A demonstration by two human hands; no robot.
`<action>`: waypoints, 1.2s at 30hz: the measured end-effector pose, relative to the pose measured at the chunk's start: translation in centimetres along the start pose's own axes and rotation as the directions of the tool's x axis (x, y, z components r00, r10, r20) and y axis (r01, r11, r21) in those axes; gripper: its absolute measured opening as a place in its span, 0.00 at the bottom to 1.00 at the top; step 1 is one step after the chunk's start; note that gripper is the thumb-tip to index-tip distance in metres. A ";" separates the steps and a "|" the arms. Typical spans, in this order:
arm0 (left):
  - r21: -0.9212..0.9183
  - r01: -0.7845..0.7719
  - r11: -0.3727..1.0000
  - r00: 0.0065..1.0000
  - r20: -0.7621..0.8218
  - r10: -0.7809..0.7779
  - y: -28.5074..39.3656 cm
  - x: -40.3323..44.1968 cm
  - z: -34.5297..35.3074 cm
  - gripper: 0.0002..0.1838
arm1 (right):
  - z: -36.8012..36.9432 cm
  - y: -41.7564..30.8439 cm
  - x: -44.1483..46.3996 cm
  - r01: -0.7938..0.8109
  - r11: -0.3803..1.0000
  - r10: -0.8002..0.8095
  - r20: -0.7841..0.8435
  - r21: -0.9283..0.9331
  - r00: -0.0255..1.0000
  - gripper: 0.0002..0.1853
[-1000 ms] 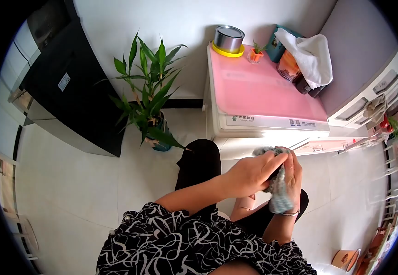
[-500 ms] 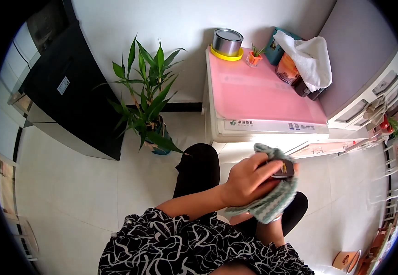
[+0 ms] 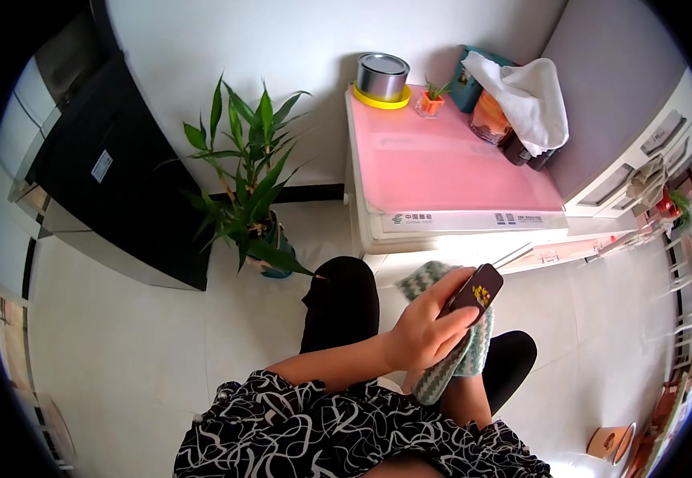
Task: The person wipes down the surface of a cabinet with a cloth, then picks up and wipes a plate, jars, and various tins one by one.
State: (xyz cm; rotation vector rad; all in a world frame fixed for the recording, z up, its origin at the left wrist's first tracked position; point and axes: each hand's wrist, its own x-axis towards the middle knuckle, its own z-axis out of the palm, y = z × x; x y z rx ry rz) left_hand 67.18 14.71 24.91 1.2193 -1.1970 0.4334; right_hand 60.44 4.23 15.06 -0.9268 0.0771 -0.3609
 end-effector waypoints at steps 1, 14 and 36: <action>0.041 -0.035 0.999 0.999 0.004 0.035 0.1 0.1 0.0 0.11 | 0.2 0.4 0.3 -0.075 0.986 0.090 -0.092 0.152 0.992 0.19; 0.019 0.239 0.971 0.967 0.083 -0.239 -2.2 -1.0 -1.0 0.38 | 8.0 -7.7 4.5 0.275 0.683 -0.454 -0.098 -0.676 0.886 0.18; -0.168 0.455 0.875 0.797 -0.362 -0.484 -22.8 13.3 -8.3 0.22 | 4.8 -9.2 20.4 0.068 0.518 -0.113 0.010 -0.853 0.994 0.21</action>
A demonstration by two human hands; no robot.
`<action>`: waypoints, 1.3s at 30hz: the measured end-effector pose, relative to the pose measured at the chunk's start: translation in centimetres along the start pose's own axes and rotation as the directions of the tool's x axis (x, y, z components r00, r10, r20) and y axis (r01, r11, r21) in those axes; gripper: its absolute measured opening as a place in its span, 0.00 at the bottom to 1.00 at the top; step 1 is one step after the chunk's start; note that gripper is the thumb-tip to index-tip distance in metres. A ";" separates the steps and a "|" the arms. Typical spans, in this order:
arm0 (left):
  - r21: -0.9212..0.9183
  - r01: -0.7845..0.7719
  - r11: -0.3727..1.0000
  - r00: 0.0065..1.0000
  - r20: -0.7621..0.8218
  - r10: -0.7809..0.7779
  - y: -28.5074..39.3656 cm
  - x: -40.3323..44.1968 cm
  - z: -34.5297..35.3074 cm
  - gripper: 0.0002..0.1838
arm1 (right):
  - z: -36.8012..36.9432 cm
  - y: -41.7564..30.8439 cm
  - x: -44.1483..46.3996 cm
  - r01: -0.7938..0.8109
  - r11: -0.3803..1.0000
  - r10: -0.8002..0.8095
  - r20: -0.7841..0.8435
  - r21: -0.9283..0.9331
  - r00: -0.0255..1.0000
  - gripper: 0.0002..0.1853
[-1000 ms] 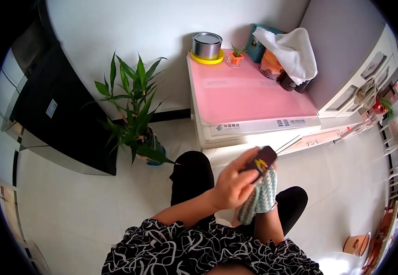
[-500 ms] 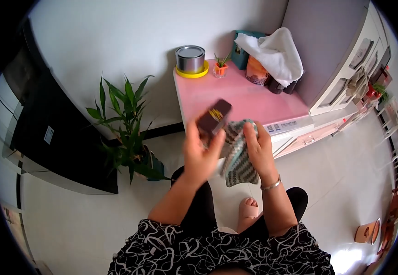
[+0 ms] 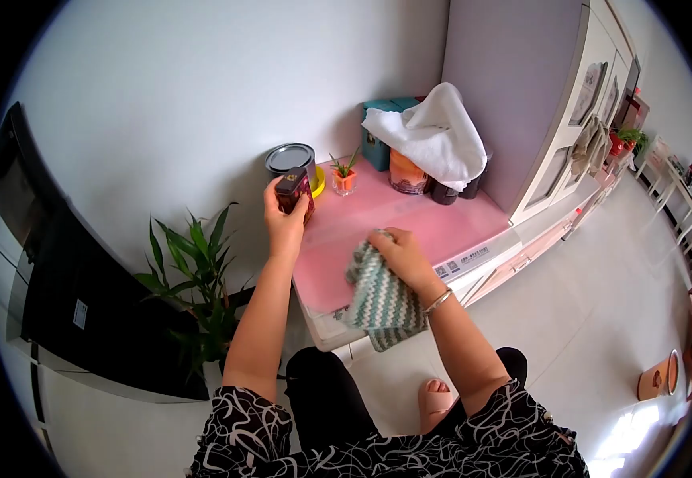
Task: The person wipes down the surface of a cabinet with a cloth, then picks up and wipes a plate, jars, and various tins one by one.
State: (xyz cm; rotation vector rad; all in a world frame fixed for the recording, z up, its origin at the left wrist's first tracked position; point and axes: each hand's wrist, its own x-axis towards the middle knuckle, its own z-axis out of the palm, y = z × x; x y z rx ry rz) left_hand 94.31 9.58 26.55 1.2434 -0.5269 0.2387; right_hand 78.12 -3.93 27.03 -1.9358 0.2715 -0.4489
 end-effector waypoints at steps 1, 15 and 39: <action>0.000 0.000 1.000 1.000 0.004 0.000 -0.1 -0.1 0.0 0.22 | -0.9 -0.5 -0.1 -0.001 1.000 0.001 -0.004 0.001 1.000 0.21; 0.321 -0.007 0.947 0.998 0.064 -0.014 -1.1 -0.6 -0.2 0.37 | -14.8 -2.8 7.2 -0.340 0.819 0.047 -0.537 -0.462 0.842 0.34; -0.227 -0.291 0.929 0.791 0.490 0.367 11.8 -8.1 4.1 0.45 | -10.3 -12.6 -4.8 0.273 0.710 -0.304 -0.066 0.650 0.950 0.14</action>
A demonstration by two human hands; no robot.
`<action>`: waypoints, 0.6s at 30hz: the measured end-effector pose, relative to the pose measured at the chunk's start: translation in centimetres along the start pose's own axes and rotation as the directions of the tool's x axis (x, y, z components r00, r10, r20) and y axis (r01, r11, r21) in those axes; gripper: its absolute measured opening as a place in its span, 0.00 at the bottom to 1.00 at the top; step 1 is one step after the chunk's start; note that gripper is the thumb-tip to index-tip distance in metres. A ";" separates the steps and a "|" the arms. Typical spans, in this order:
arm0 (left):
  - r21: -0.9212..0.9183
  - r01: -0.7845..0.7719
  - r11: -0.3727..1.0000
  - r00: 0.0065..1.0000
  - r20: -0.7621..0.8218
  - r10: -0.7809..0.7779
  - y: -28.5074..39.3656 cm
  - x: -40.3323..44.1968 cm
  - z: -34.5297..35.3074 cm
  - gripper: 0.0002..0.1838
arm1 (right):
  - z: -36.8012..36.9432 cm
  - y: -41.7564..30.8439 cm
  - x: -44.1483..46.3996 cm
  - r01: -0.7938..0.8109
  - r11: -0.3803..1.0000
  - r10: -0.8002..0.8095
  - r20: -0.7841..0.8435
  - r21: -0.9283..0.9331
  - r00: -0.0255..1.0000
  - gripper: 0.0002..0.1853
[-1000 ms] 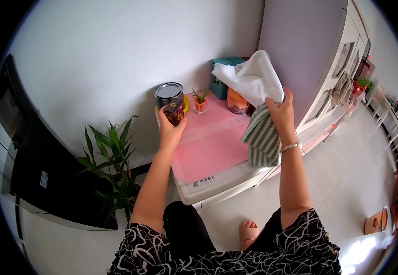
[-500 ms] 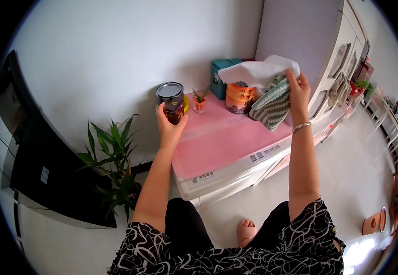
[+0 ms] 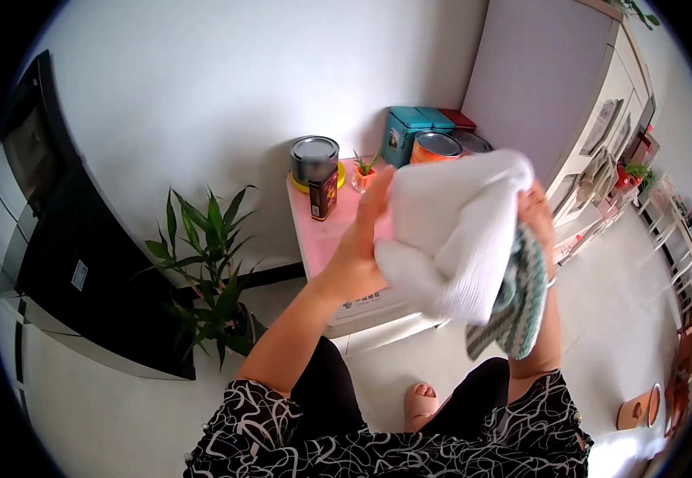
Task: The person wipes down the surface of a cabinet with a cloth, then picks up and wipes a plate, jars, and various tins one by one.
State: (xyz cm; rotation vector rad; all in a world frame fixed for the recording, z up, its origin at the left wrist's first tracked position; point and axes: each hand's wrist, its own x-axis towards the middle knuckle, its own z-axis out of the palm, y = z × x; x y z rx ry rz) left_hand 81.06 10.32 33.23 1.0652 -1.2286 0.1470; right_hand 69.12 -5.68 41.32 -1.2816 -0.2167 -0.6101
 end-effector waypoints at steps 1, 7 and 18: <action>-0.411 0.135 0.902 0.991 0.038 -0.131 0.2 -0.5 0.3 0.43 | -0.1 1.1 0.0 -0.080 0.997 0.080 0.098 -0.002 0.992 0.16; -0.353 0.278 0.893 0.901 -0.225 -0.370 -0.7 -1.2 -3.5 0.28 | 3.9 4.7 2.0 -0.135 0.982 0.155 0.144 -0.135 0.977 0.20; 0.859 0.366 0.358 0.848 -0.466 0.251 -5.8 11.1 -12.4 0.23 | 1.1 6.9 5.1 -0.204 0.921 0.267 0.156 -0.332 0.951 0.12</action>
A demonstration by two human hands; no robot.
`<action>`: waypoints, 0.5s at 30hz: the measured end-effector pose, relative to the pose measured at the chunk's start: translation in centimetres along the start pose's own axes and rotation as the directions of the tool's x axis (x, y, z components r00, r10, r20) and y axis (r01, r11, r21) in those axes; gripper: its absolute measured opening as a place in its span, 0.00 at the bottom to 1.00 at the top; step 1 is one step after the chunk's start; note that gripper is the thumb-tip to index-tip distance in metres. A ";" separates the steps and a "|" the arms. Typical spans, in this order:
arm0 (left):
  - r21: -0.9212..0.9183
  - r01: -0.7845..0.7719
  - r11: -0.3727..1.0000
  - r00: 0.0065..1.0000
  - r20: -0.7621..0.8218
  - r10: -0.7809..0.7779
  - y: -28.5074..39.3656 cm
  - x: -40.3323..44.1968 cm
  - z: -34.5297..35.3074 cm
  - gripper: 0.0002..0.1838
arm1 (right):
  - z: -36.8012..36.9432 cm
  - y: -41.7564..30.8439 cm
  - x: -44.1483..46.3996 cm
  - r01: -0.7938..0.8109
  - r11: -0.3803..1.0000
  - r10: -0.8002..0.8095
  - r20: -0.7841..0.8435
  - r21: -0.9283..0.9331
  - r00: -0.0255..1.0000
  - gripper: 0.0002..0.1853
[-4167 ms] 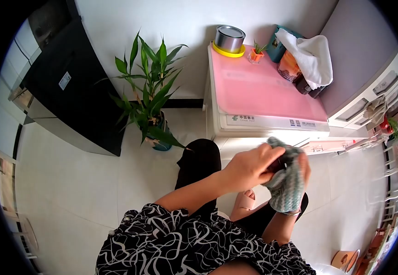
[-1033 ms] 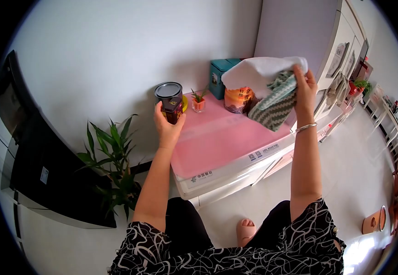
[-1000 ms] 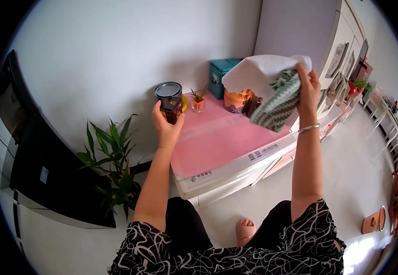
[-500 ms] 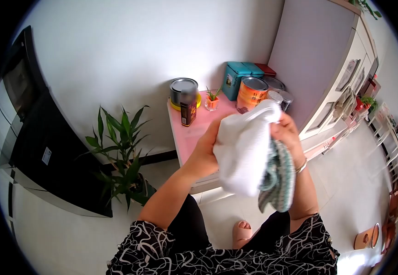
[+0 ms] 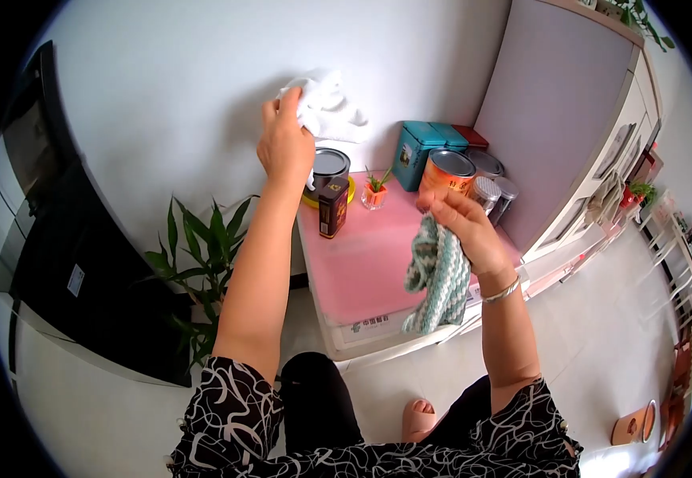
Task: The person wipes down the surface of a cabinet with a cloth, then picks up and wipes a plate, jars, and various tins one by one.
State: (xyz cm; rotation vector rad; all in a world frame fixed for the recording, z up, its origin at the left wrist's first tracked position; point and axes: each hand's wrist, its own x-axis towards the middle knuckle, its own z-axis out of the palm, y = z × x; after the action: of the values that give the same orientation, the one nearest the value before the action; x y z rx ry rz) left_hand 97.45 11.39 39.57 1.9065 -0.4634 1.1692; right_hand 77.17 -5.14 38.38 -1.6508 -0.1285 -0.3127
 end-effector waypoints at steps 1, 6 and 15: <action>0.044 0.059 0.997 0.985 0.157 -0.065 -0.1 0.2 0.9 0.26 | -0.3 0.4 -0.4 -0.012 0.998 0.011 -0.021 -0.055 1.000 0.12; 0.150 0.031 0.988 0.877 0.470 -0.099 -3.5 -1.5 6.5 0.35 | -2.1 1.9 -3.6 -0.146 0.979 0.163 0.114 -0.142 0.980 0.11; -0.117 0.184 0.976 0.539 0.842 0.000 -5.1 0.8 4.8 0.46 | -7.4 4.1 -7.3 -0.200 0.950 0.182 -0.096 -0.238 0.979 0.13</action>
State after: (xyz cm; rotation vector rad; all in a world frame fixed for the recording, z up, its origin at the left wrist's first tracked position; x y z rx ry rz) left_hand 103.95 10.61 36.87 2.1885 -0.9330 0.0109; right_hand 70.42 -12.14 32.94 -1.8798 0.1305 -0.2476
